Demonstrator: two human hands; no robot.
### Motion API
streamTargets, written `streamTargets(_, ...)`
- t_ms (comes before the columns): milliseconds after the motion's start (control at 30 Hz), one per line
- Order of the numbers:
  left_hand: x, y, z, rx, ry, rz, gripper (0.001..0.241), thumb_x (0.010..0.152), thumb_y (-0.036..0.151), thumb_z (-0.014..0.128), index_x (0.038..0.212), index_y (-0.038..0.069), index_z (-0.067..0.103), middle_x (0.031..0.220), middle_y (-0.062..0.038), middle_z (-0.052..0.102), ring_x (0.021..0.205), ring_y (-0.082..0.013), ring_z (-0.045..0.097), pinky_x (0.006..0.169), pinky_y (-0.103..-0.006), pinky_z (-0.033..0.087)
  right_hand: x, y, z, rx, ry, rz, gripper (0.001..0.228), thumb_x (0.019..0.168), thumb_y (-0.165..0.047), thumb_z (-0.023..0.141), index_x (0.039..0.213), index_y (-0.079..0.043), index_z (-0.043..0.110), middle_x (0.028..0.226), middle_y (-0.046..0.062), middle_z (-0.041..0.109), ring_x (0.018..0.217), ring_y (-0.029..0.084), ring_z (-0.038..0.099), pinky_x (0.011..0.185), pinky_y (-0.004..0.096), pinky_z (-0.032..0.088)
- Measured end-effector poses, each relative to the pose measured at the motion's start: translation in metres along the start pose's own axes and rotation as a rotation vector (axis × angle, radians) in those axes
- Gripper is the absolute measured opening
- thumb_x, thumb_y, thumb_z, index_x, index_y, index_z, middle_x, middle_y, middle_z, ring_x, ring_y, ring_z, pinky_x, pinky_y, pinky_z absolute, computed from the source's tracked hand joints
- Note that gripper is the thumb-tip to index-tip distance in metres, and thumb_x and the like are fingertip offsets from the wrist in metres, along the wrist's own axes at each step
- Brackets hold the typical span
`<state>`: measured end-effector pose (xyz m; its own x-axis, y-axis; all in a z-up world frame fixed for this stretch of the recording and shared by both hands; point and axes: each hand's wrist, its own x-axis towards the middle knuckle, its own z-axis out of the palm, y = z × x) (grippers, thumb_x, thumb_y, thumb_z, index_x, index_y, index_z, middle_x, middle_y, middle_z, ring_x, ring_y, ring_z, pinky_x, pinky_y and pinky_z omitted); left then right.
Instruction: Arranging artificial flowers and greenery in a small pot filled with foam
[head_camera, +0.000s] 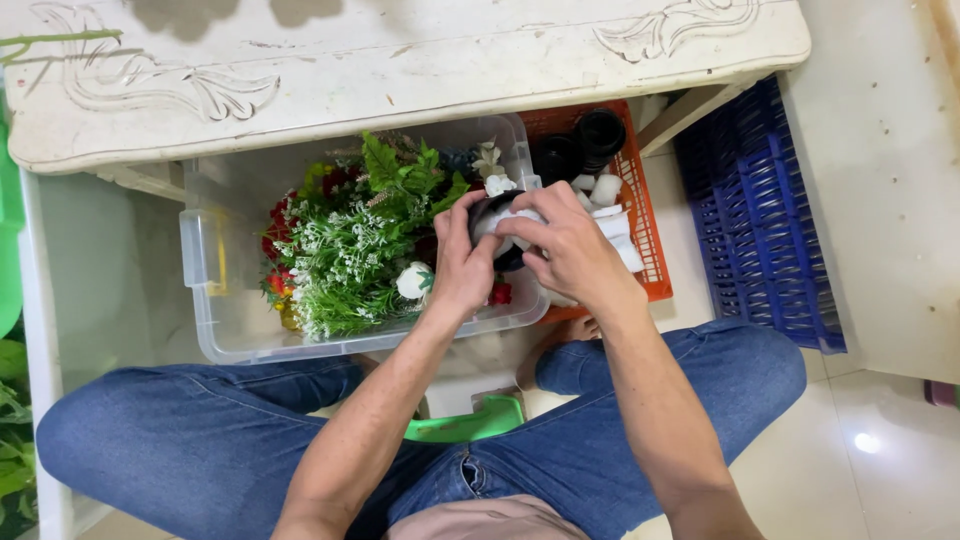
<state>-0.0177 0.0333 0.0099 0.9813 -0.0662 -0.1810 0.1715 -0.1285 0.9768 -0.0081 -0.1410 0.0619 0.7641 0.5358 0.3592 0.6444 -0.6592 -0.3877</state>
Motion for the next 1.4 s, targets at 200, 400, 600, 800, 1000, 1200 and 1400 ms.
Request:
streamTargets(200,-0.001,0.004,-0.01,0.01,0.02,0.008,0.059,0.089,0.012,0.058,0.146,0.016,0.045,0.136,-0.025,0.038,0.14,-0.051,0.036,0.12,-0.0564,0.024,0.005,-0.012,-0.018,0.377,-0.036,0.168,0.057,0.083,-0.029,0.08,0.137,-0.022,0.062,0.127,0.007,0.068,0.113,0.031,0.058,0.099,0.046,0.048)
streamTargets(400,-0.004,0.016,-0.008,-0.033,0.021,0.131,0.063,0.085,0.01,0.054,0.147,0.015,0.046,0.135,-0.025,0.039,0.138,-0.0495,0.037,0.12,-0.0568,0.022,0.002,0.0,-0.005,0.591,0.019,0.455,0.085,0.088,-0.042,0.079,0.156,-0.011,0.039,0.156,0.026,0.031,0.137,0.05,0.041,0.105,0.059,0.046)
streamTargets(600,-0.001,0.005,-0.011,-0.047,0.008,0.257,0.06,0.087,0.014,0.056,0.147,0.015,0.048,0.133,-0.021,0.041,0.136,-0.0444,0.04,0.12,-0.054,0.024,0.003,0.004,0.007,0.995,0.027,0.407,0.063,0.091,-0.033,0.074,0.147,-0.012,0.054,0.14,0.011,0.054,0.131,0.021,0.049,0.111,0.039,0.042)
streamTargets(800,-0.002,0.008,-0.014,-0.092,-0.014,0.297,0.055,0.089,0.017,0.056,0.144,0.015,0.052,0.13,-0.017,0.046,0.135,-0.0352,0.045,0.119,-0.049,0.027,0.006,0.0,0.009,1.049,0.165,0.366,0.044,0.098,-0.03,0.067,0.136,-0.008,0.064,0.137,0.013,0.063,0.133,0.021,0.051,0.115,0.042,0.037)
streamTargets(1000,0.002,0.002,-0.014,-0.094,-0.025,0.28,0.055,0.089,0.02,0.057,0.143,0.015,0.053,0.13,-0.018,0.049,0.134,-0.0352,0.047,0.119,-0.0494,0.028,0.007,0.001,0.008,1.023,0.153,0.406,0.041,0.096,-0.023,0.072,0.135,-0.012,0.063,0.127,0.009,0.066,0.123,0.017,0.055,0.113,0.041,0.041)
streamTargets(1200,0.0,0.001,-0.013,-0.074,-0.045,0.217,0.053,0.09,0.021,0.059,0.143,0.017,0.054,0.128,-0.018,0.049,0.134,-0.0372,0.047,0.119,-0.0495,0.028,0.005,0.004,0.022,0.98,0.204,0.497,0.034,0.095,-0.018,0.075,0.127,-0.014,0.066,0.115,0.007,0.068,0.113,0.015,0.058,0.107,0.038,0.045)
streamTargets(1400,0.008,-0.008,-0.012,-0.06,-0.055,0.144,0.051,0.091,0.023,0.061,0.142,0.02,0.055,0.126,-0.02,0.052,0.132,-0.0389,0.049,0.117,-0.0499,0.029,0.002,0.013,0.039,0.925,0.238,0.57,0.028,0.097,-0.013,0.072,0.124,-0.012,0.064,0.11,0.008,0.067,0.108,0.016,0.058,0.102,0.038,0.048)
